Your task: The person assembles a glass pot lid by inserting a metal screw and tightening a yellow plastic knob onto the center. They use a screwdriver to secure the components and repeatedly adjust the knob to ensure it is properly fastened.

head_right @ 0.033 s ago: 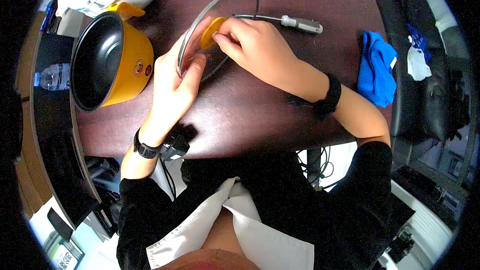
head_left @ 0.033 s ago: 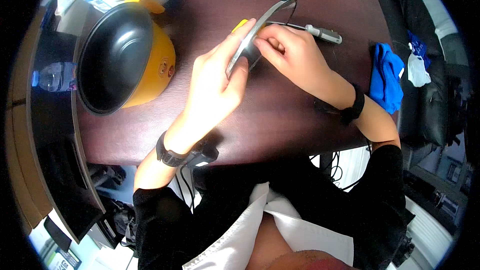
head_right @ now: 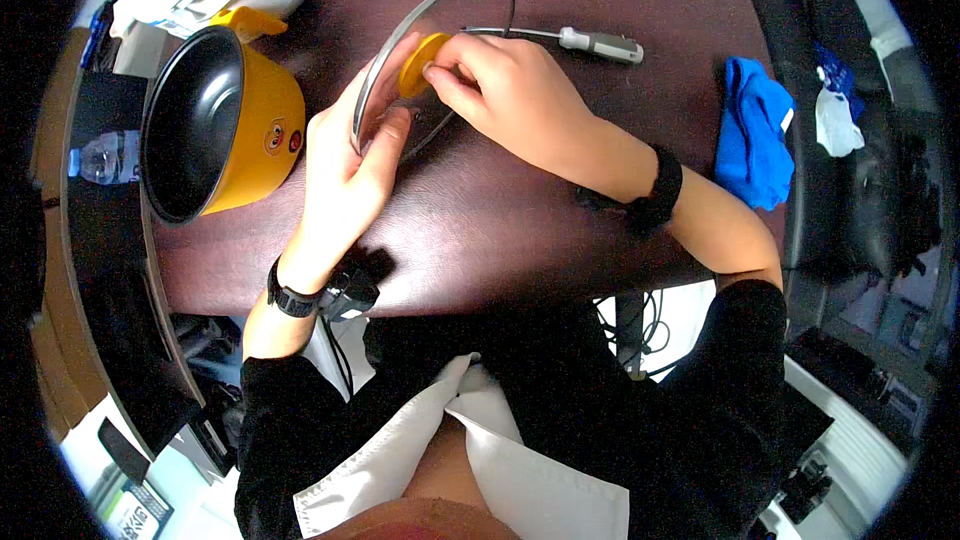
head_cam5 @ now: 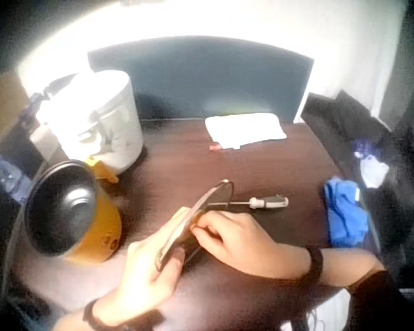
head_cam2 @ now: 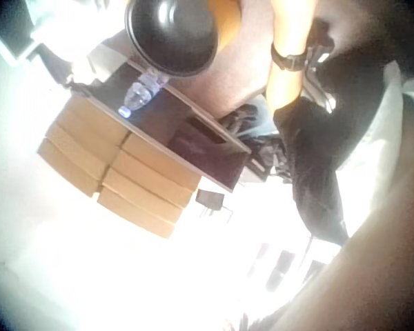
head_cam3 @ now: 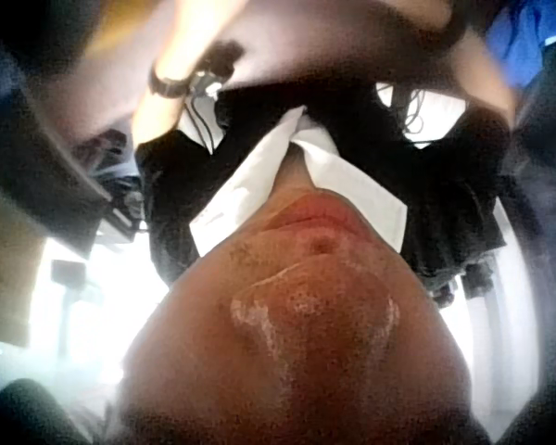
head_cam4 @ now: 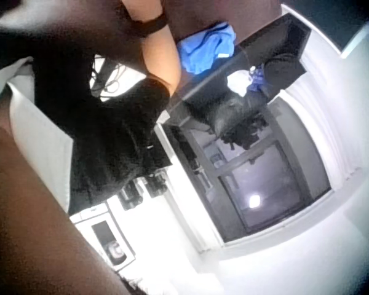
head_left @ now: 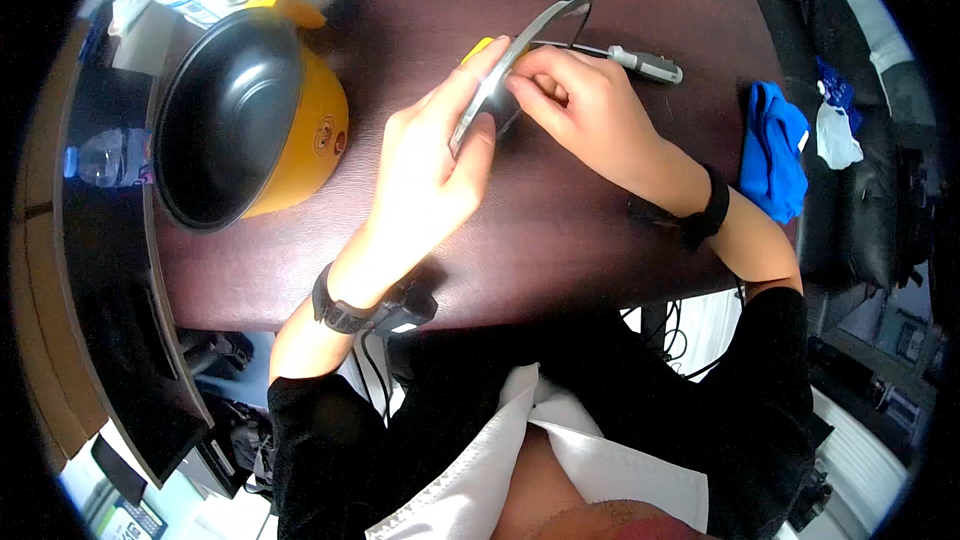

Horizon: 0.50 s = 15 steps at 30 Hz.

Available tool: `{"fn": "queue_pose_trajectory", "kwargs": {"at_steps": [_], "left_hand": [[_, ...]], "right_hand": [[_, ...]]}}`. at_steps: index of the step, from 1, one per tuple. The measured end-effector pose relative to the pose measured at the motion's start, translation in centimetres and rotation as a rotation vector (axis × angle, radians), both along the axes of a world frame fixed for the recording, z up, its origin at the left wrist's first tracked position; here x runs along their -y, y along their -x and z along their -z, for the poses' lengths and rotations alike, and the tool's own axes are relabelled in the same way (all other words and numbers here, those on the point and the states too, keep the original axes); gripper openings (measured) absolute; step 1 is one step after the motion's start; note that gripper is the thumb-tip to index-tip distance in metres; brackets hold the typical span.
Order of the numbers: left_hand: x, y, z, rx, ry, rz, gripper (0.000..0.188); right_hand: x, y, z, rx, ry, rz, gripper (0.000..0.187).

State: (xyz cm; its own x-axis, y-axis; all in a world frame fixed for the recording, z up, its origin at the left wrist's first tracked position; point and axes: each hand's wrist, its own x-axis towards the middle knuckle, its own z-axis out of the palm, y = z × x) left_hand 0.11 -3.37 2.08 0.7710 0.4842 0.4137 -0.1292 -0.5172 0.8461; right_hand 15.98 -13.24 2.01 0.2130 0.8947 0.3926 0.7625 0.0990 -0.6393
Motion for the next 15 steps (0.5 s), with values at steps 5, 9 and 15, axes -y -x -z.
{"fn": "queue_pose_trajectory", "kwargs": {"at_steps": [5, 9, 15], "left_hand": [[0.4, 0.0, -0.1, -0.062, 0.036, 0.006, 0.051], [0.3, -0.2, 0.2, -0.029, 0.007, -0.004, 0.05], [0.5, 0.2, -0.4, -0.146, 0.222, 0.03, 0.048]], "right_hand": [[0.6, -0.1, 0.4, -0.05, -0.025, 0.019, 0.013], [0.4, -0.1, 1.1, 0.018, -0.106, 0.029, 0.014], [0.2, 0.3, 1.3, 0.126, -0.134, 0.089, 0.016]]}}
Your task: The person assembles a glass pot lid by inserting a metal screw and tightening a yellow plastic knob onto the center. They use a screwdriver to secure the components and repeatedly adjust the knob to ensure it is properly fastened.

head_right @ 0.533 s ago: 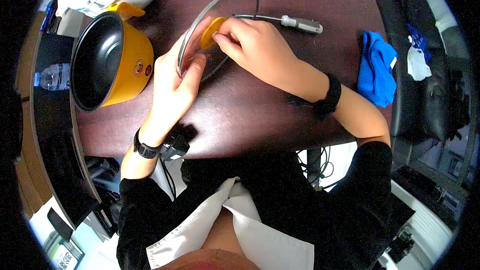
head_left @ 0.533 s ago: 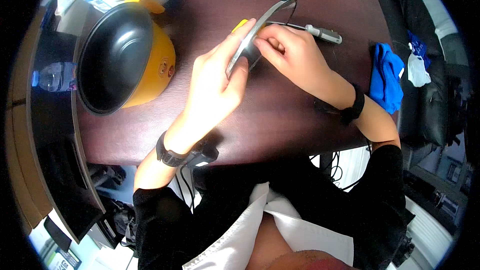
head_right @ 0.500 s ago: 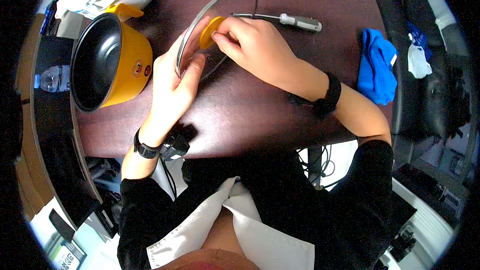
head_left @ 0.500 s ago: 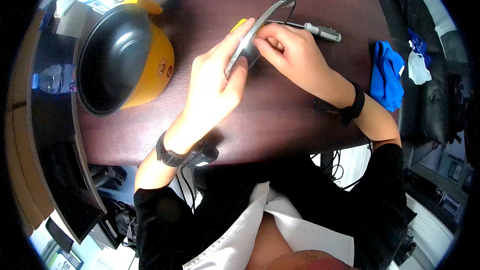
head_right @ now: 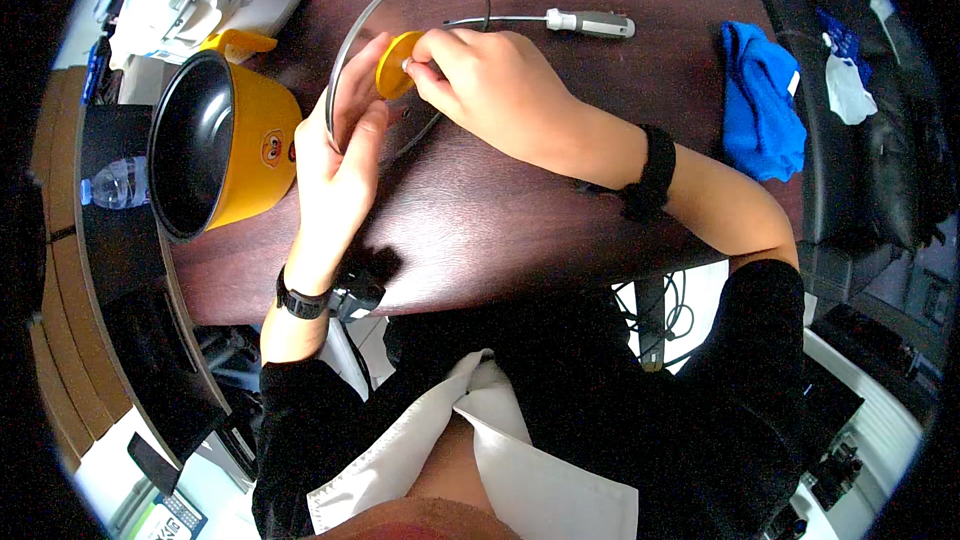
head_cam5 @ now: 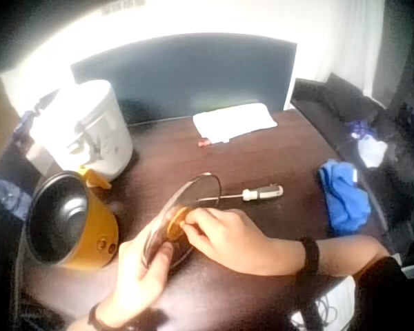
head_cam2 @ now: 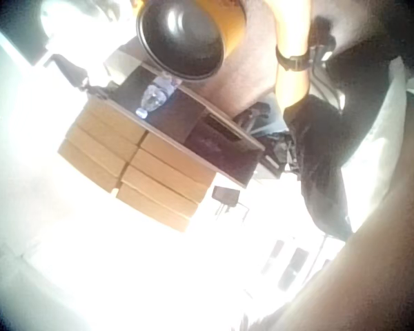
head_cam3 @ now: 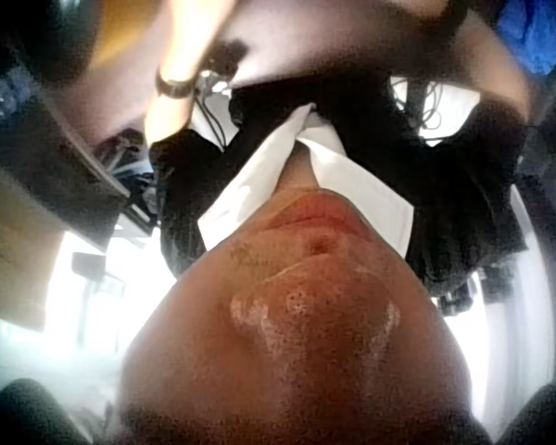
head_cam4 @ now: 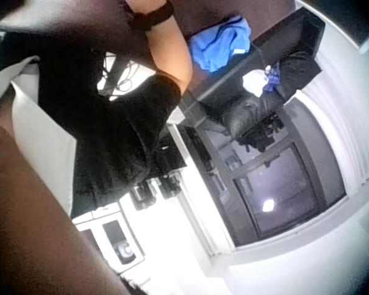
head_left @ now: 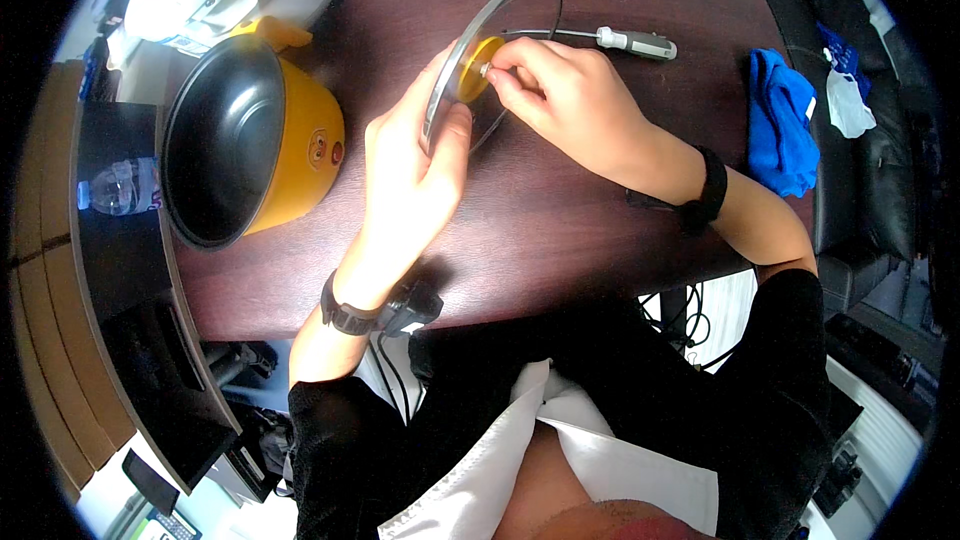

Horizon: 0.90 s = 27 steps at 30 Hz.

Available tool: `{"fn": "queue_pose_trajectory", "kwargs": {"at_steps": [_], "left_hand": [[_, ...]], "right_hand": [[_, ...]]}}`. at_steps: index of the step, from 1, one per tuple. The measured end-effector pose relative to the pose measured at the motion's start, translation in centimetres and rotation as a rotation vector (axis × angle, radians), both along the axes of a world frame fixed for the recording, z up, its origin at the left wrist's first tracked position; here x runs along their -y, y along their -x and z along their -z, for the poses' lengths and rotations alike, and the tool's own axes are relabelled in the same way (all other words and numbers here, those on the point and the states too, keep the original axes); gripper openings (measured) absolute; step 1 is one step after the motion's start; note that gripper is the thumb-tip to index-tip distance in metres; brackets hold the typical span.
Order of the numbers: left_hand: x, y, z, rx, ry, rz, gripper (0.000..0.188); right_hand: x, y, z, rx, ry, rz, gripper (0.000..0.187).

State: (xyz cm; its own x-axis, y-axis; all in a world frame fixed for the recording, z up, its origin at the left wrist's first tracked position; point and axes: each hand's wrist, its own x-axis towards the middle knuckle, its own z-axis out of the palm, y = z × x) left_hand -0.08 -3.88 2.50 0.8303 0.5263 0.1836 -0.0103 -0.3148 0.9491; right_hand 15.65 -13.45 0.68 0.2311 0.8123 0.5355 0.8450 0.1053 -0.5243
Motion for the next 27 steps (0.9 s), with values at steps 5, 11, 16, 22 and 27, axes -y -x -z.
{"fn": "queue_pose_trajectory", "kwargs": {"at_steps": [5, 11, 16, 22, 27], "left_hand": [[-0.17, 0.24, 0.06, -0.056, 0.018, 0.007, 0.047], [-0.26, 0.21, 0.06, 0.003, -0.015, 0.02, 0.047], [-0.24, 0.21, 0.1, 0.004, -0.025, 0.031, 0.048], [-0.31, 0.23, 0.25, 0.02, -0.012, 0.03, 0.048], [-0.4, 0.17, 0.55, 0.034, -0.023, 0.022, 0.047]], "right_hand": [[-0.24, 0.18, -0.03, 0.05, -0.023, -0.002, 0.016], [-0.61, 0.11, -0.5, 0.022, 0.025, -0.011, 0.017], [-0.83, 0.11, -0.71, -0.022, 0.06, -0.005, 0.019], [-0.94, 0.13, -0.71, -0.054, 0.045, -0.015, 0.019], [-0.85, 0.14, -0.68, -0.055, 0.054, -0.025, 0.019]]}}
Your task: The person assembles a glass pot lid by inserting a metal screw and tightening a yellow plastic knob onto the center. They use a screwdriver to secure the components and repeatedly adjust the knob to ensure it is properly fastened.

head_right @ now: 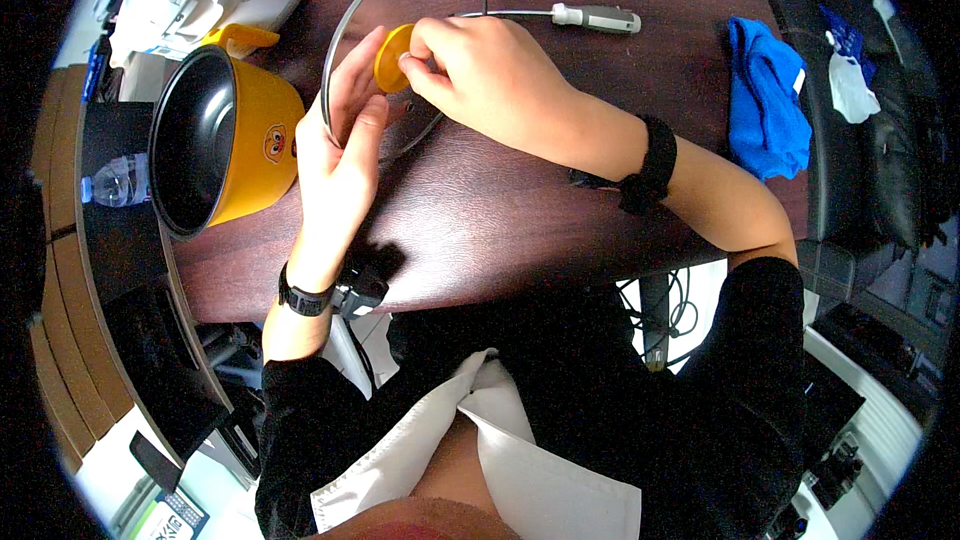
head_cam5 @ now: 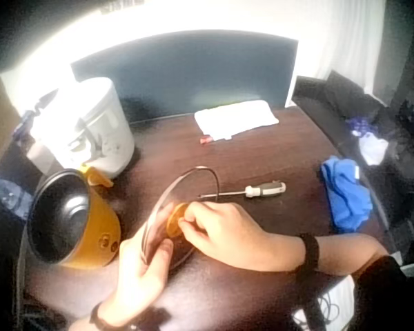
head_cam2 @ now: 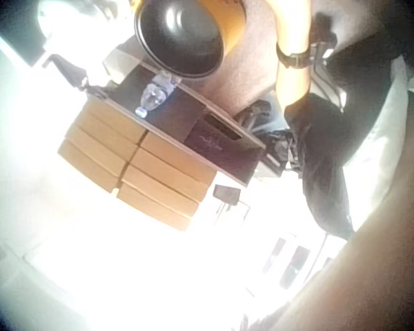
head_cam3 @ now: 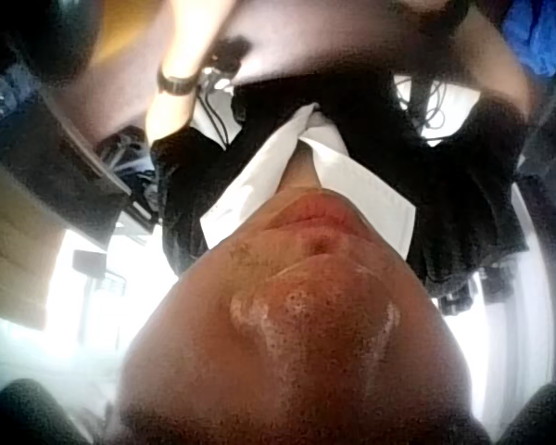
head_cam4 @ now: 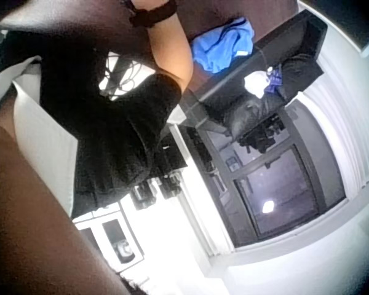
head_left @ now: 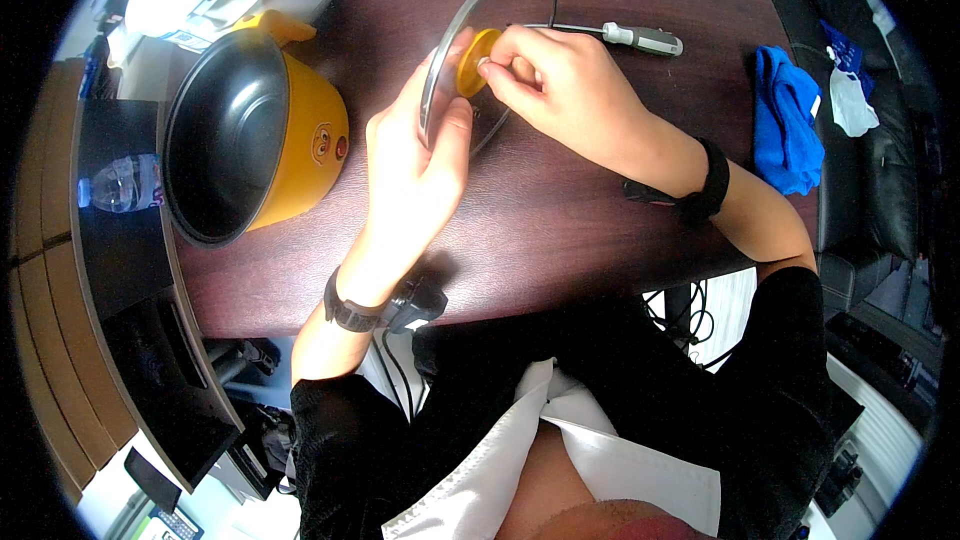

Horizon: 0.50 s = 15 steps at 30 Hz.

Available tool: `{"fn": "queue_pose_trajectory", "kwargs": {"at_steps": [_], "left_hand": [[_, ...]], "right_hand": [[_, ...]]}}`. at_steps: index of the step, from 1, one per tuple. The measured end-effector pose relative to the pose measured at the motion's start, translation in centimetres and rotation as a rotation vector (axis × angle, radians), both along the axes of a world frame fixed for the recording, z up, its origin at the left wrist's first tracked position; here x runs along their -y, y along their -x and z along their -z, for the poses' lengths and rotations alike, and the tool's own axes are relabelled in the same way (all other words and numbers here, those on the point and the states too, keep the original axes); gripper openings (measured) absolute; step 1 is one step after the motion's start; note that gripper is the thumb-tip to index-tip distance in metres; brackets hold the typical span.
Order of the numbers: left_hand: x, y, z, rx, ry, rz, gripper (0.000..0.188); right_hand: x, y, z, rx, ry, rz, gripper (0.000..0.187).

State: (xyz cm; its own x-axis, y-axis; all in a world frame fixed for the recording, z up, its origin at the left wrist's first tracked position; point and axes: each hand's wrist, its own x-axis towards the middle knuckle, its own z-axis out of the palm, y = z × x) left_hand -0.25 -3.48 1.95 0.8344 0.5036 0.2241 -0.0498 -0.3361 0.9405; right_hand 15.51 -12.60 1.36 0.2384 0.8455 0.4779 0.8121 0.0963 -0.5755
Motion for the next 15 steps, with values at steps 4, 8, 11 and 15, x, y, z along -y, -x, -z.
{"fn": "queue_pose_trajectory", "kwargs": {"at_steps": [4, 8, 11, 15], "left_hand": [[0.21, 0.05, -0.37, -0.012, 0.024, -0.046, 0.047], [0.36, -0.36, -0.06, 0.086, -0.013, -0.101, 0.045], [0.27, -0.31, -0.27, 0.062, 0.012, -0.089, 0.045], [0.17, -0.31, -0.09, 0.086, 0.002, -0.067, 0.047]], "right_hand": [[-0.17, 0.06, 0.07, -0.017, -0.006, -0.003, 0.019], [-0.28, -0.13, 0.22, -0.058, -0.001, -0.005, 0.02], [-0.23, -0.24, 0.04, -0.112, 0.021, -0.009, 0.021], [-0.25, -0.24, 0.27, -0.143, 0.017, -0.011, 0.02]]}}
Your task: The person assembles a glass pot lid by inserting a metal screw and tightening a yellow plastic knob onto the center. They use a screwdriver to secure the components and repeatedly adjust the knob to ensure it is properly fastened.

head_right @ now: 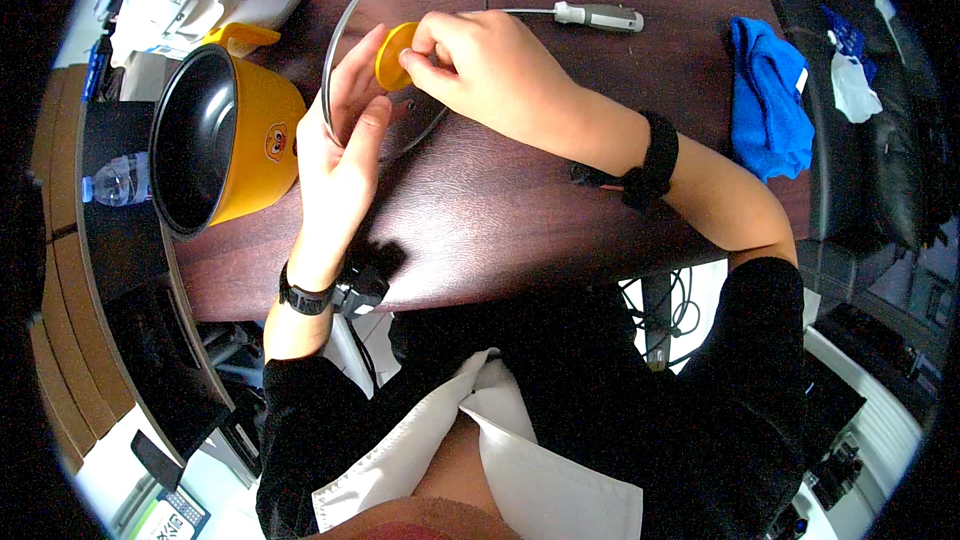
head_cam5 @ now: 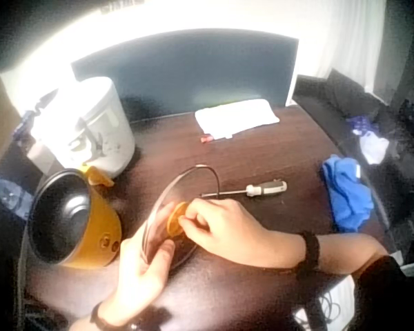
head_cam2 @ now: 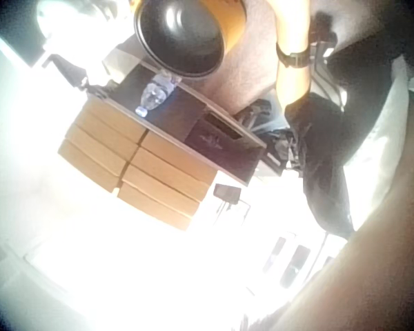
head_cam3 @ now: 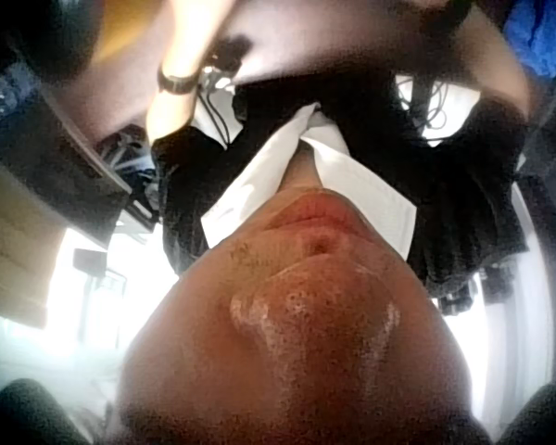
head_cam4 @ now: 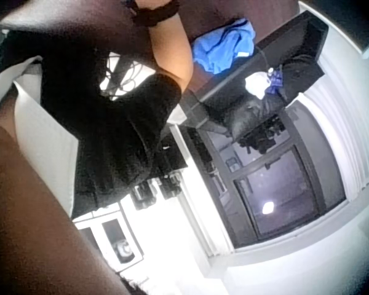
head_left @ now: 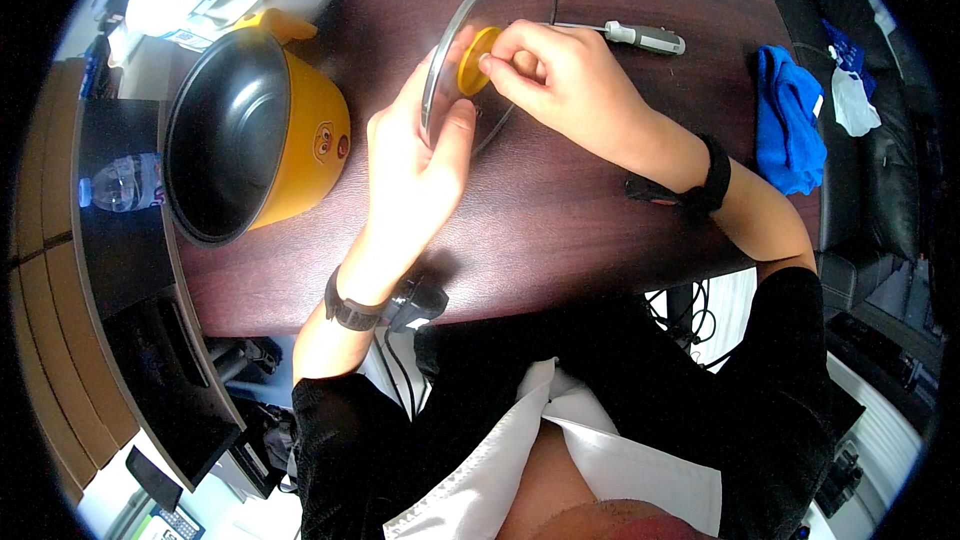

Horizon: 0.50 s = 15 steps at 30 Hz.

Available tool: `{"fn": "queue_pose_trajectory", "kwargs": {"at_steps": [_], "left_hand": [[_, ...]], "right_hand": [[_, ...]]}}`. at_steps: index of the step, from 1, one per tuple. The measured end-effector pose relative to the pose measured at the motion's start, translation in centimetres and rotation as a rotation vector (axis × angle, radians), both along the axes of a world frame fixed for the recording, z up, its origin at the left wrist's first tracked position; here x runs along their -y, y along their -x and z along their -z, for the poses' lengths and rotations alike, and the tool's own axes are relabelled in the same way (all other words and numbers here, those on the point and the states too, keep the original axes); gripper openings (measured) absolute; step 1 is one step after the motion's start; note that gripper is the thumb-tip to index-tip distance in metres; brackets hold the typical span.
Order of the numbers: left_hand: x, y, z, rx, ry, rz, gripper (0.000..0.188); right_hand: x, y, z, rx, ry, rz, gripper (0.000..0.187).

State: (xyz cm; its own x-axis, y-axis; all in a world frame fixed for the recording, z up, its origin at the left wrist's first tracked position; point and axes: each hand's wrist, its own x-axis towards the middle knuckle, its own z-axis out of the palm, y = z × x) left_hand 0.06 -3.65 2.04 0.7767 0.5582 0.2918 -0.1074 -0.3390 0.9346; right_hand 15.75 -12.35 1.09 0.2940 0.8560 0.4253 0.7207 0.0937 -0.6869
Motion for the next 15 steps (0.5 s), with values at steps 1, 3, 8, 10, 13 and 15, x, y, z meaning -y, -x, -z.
{"fn": "queue_pose_trajectory", "kwargs": {"at_steps": [1, 3, 8, 10, 13, 15], "left_hand": [[-0.04, 0.1, 0.22, -0.01, 0.033, 0.027, 0.048], [-0.13, 0.29, 0.67, -0.03, 0.1, 0.084, 0.05], [0.09, 0.14, 0.04, -0.065, 0.224, 0.052, 0.049], [0.0, 0.19, 0.12, -0.072, 0.211, 0.057, 0.049], [-0.08, 0.24, 0.27, -0.071, 0.22, 0.067, 0.049], [-0.1, 0.21, 0.4, -0.055, 0.24, 0.075, 0.049]], "right_hand": [[-0.04, 0.01, 0.02, -0.001, 0.002, -0.007, 0.02], [-0.04, -0.02, 0.09, -0.002, 0.007, -0.018, 0.019], [-0.06, -0.2, 0.35, -0.007, 0.014, -0.045, 0.018], [-0.07, -0.26, 0.25, -0.016, 0.027, -0.054, 0.017], [0.11, -0.4, 0.0, -0.045, 0.066, -0.063, 0.016], [0.21, -0.45, 0.05, -0.057, 0.083, -0.067, 0.016]]}}
